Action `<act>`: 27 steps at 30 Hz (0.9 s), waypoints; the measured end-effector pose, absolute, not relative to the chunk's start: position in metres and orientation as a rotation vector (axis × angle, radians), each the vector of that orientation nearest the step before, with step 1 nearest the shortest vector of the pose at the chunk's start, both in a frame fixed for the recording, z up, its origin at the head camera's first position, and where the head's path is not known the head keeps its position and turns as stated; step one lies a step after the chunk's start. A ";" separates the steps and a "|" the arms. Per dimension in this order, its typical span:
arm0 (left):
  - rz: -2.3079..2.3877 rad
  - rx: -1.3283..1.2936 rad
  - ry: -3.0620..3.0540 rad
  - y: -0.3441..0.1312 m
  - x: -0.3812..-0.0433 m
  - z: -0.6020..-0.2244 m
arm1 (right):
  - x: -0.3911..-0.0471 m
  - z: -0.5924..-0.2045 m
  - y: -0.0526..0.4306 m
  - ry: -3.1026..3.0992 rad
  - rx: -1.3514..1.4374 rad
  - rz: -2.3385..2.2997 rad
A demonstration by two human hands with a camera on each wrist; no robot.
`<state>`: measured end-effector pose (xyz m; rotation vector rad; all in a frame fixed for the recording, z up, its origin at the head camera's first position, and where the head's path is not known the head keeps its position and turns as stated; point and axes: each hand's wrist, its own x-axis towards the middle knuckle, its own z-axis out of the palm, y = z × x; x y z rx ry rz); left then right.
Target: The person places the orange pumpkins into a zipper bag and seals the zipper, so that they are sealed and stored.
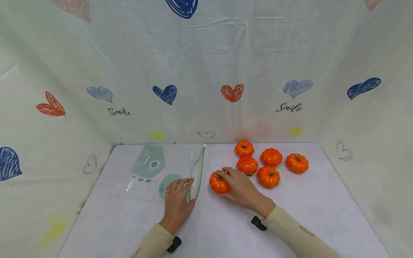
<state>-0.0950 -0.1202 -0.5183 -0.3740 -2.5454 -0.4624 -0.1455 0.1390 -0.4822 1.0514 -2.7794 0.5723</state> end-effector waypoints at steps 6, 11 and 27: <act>-0.476 -0.367 -2.556 -0.120 -0.095 -0.519 | -0.150 -0.487 0.129 -2.796 1.061 0.602; -0.473 -0.372 -2.549 -0.119 -0.095 -0.518 | -0.153 -0.491 0.124 -2.795 1.061 0.592; -0.490 -0.367 -2.560 -0.116 -0.096 -0.519 | -0.160 -0.495 0.110 -2.834 1.082 0.625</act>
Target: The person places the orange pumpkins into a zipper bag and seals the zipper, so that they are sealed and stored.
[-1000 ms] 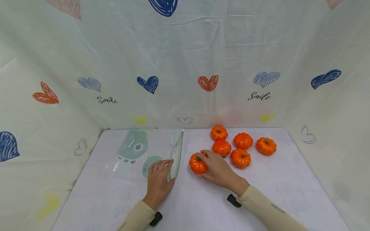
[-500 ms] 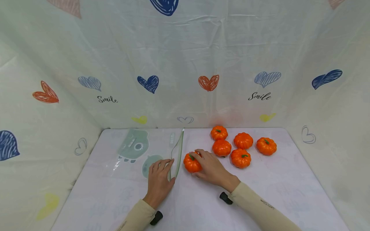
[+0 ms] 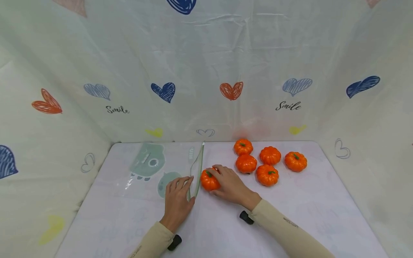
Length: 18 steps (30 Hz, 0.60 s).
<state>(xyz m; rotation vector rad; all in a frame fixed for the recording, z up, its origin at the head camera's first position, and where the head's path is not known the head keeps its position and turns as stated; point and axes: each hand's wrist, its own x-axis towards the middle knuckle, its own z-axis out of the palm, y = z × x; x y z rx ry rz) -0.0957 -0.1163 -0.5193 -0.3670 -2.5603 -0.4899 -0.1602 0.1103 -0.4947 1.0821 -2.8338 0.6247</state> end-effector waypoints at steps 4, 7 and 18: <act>-0.484 -0.360 -2.564 -0.114 -0.097 -0.518 | -0.162 -0.495 0.108 -2.844 1.076 0.623; -0.476 -0.354 -2.570 -0.114 -0.097 -0.518 | -0.164 -0.496 0.105 -2.855 1.070 0.615; -0.468 -0.361 -2.557 -0.112 -0.097 -0.518 | -0.170 -0.501 0.097 -2.858 1.068 0.602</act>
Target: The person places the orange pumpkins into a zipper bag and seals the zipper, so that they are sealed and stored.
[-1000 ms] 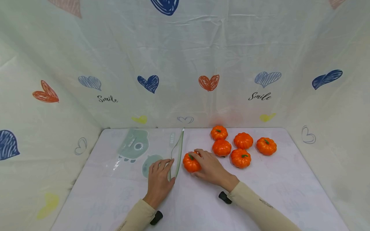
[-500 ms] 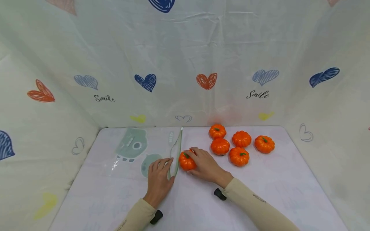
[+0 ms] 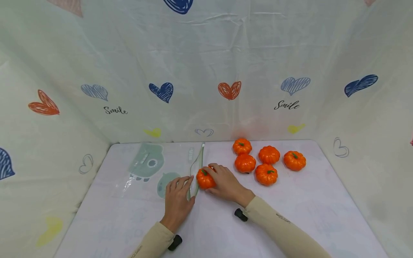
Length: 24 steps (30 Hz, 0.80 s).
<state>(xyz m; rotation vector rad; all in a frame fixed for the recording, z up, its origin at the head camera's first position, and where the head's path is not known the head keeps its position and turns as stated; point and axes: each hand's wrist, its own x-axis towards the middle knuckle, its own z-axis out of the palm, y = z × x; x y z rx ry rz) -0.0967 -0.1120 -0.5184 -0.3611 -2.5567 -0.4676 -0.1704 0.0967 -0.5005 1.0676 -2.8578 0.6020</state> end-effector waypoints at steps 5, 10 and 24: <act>-0.469 -0.369 -2.544 -0.111 -0.097 -0.519 | -0.172 -0.499 0.091 -2.846 1.078 0.600; -0.454 -0.376 -2.544 -0.110 -0.098 -0.520 | -0.174 -0.499 0.084 -2.841 1.096 0.588; -0.445 -0.397 -2.530 -0.107 -0.097 -0.518 | -0.173 -0.506 0.067 -2.850 1.126 0.466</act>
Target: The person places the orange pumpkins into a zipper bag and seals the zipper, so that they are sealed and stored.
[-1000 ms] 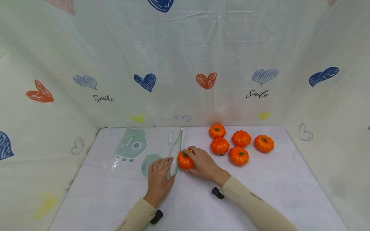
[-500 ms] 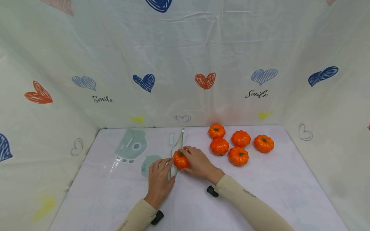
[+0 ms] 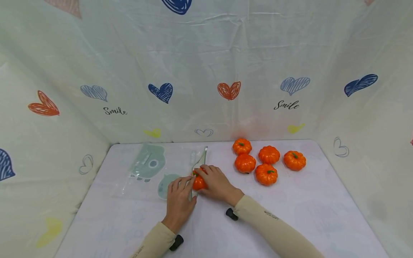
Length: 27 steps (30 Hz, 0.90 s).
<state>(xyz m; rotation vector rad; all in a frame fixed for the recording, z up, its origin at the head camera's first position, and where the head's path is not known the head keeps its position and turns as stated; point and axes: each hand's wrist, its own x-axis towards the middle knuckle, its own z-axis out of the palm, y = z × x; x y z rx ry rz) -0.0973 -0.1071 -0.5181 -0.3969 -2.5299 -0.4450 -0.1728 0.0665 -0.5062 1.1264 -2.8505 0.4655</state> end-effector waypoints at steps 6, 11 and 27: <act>-0.425 -0.412 -2.515 -0.107 -0.096 -0.518 | -0.173 -0.509 0.060 -2.831 1.116 0.359; -0.404 -0.413 -2.505 -0.107 -0.096 -0.517 | -0.173 -0.513 0.056 -2.827 1.094 0.262; -0.421 -0.381 -2.486 -0.106 -0.096 -0.514 | -0.163 -0.510 0.061 -2.782 0.969 0.307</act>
